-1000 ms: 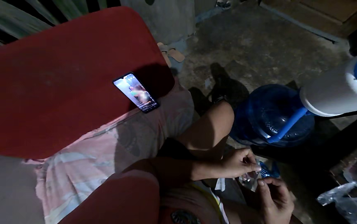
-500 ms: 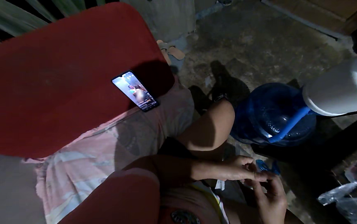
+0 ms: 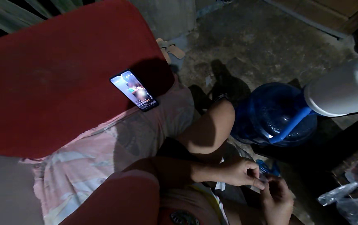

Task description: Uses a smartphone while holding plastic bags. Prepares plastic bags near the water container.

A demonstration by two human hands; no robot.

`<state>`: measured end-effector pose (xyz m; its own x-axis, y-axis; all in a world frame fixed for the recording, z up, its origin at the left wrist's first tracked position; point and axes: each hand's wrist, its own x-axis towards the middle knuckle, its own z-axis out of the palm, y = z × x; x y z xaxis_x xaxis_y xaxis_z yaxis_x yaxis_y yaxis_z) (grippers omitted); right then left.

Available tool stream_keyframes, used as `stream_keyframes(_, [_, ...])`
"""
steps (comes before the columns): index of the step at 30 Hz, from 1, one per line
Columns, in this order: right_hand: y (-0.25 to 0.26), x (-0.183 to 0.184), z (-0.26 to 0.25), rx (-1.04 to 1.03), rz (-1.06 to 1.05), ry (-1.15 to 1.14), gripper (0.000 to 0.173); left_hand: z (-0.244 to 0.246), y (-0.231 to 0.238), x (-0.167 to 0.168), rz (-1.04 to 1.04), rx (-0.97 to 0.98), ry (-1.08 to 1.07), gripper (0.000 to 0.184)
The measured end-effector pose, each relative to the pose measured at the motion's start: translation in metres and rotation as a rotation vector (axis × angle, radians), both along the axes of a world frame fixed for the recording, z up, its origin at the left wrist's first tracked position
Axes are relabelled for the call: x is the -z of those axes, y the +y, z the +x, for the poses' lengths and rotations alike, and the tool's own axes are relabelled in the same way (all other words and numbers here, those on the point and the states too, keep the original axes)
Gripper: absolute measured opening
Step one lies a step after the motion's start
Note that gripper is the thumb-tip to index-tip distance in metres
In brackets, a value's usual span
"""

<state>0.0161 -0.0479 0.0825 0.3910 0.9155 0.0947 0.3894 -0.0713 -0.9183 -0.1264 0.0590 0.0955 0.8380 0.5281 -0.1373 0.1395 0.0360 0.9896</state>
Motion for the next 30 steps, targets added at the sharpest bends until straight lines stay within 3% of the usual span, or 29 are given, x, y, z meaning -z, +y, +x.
stream_keyframes(3, [0.001,-0.001,-0.002,0.016,-0.072,-0.103,0.015,0.0,-0.003,0.002,0.07,0.004,-0.082,0.023])
stream_keyframes(8, [0.004,-0.002,-0.004,0.03,-0.133,-0.127,0.02,-0.001,-0.007,-0.003,-0.039,-0.005,-0.201,0.018])
stream_keyframes(12, [0.006,-0.001,0.002,0.057,-0.131,-0.05,0.018,-0.001,0.008,-0.02,-0.074,0.011,-0.028,0.023])
stream_keyframes(15, [0.008,-0.001,0.003,0.098,-0.196,-0.012,0.016,0.011,0.028,-0.028,-0.109,0.147,0.117,0.024])
stream_keyframes(20, [0.015,0.013,0.019,0.171,-0.314,0.11,0.013,0.041,0.049,-0.005,-0.21,0.263,0.314,0.028])
stream_keyframes(25, [0.025,0.025,0.023,0.212,-0.449,0.121,0.017,0.062,0.056,0.017,-0.449,0.128,0.497,0.027])
stream_keyframes(30, [0.043,0.027,0.02,0.314,-0.449,0.346,0.015,0.08,0.067,0.027,-0.517,0.045,0.499,0.025])
